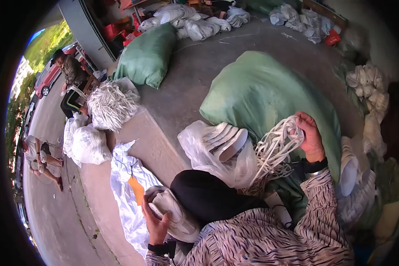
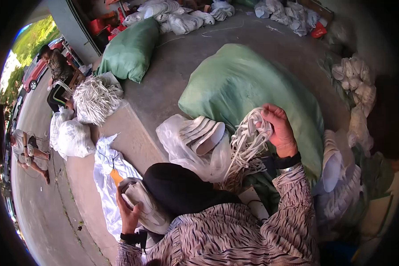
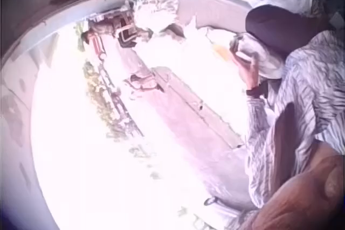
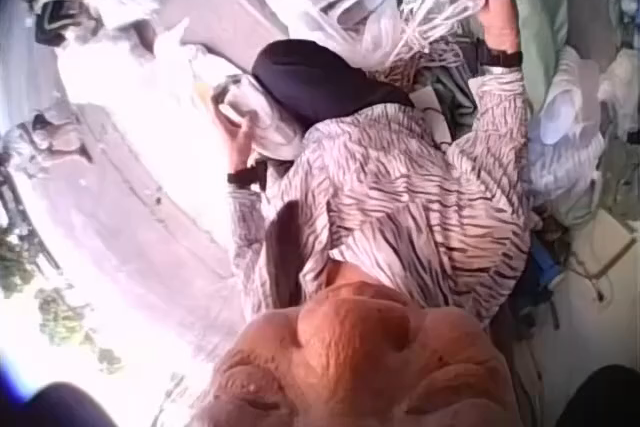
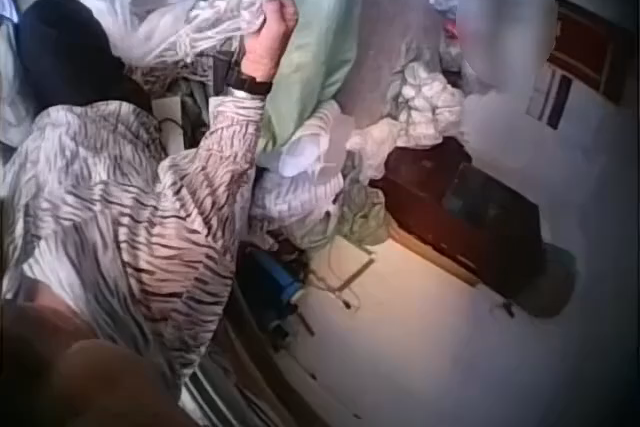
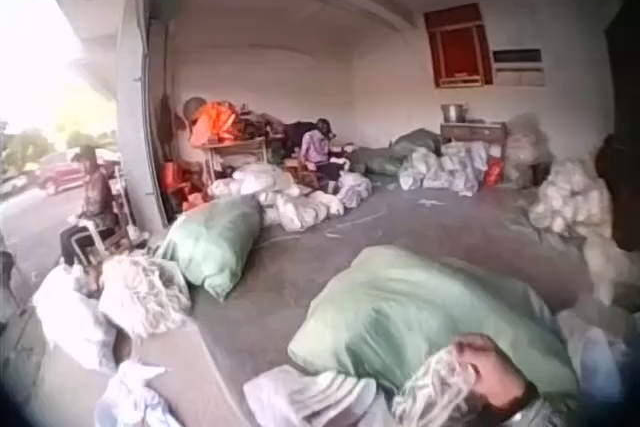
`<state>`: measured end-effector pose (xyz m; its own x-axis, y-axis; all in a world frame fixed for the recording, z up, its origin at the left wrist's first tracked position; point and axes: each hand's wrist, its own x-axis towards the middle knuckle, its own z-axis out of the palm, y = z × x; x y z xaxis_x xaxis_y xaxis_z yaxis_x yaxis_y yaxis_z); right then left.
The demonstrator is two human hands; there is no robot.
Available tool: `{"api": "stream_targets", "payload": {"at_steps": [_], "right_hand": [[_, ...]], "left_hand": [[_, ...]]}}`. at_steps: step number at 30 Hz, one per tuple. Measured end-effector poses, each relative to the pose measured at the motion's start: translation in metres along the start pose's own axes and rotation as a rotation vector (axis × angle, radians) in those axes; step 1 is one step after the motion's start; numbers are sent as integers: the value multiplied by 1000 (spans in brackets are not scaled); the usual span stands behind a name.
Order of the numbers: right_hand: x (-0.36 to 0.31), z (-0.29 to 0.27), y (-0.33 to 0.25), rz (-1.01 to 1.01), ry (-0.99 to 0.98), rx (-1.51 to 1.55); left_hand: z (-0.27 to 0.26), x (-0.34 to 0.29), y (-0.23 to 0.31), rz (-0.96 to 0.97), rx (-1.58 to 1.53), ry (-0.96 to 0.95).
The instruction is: Lacing a white sneaker with white laces.
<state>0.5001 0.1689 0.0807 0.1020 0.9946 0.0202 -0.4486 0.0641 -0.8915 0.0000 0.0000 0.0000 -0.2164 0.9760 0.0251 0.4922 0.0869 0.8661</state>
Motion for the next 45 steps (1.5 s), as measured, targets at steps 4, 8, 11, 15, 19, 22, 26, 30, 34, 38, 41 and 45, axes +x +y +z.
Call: {"api": "stream_targets", "payload": {"at_steps": [4,8,11,15,19,22,26,30,34,38,41,45], "right_hand": [[24,20,-23,117,-14,-122],[41,31,-63,-6,15,184],[62,33,-153,-175,-211,382],[72,72,-275,-460,-242,359],[75,117,-307,-812,-339,-14],[101,139,-237,-346,-390,-655],[109,158,-183,-454,-456,-1387],[110,175,-163,-379,-631,-1472],[107,193,-151,-313,-679,-1326],[87,222,-131,-190,-925,-1163],[54,248,-100,-67,-1067,-1132],[3,271,-56,63,-1461,-913]], "left_hand": [[0,-4,-5,23,-57,15],[-15,-17,-8,42,-46,40],[-12,-17,-10,69,-69,64],[-10,-19,-8,65,11,81],[-4,-13,-11,59,111,93],[-7,-11,-11,35,123,62],[-10,-5,-20,13,122,14],[-6,-6,-27,11,140,27],[-11,0,-26,72,136,-10],[-37,16,-4,50,180,-109],[-42,31,40,166,109,-58],[-5,32,118,378,-251,-244]]}}
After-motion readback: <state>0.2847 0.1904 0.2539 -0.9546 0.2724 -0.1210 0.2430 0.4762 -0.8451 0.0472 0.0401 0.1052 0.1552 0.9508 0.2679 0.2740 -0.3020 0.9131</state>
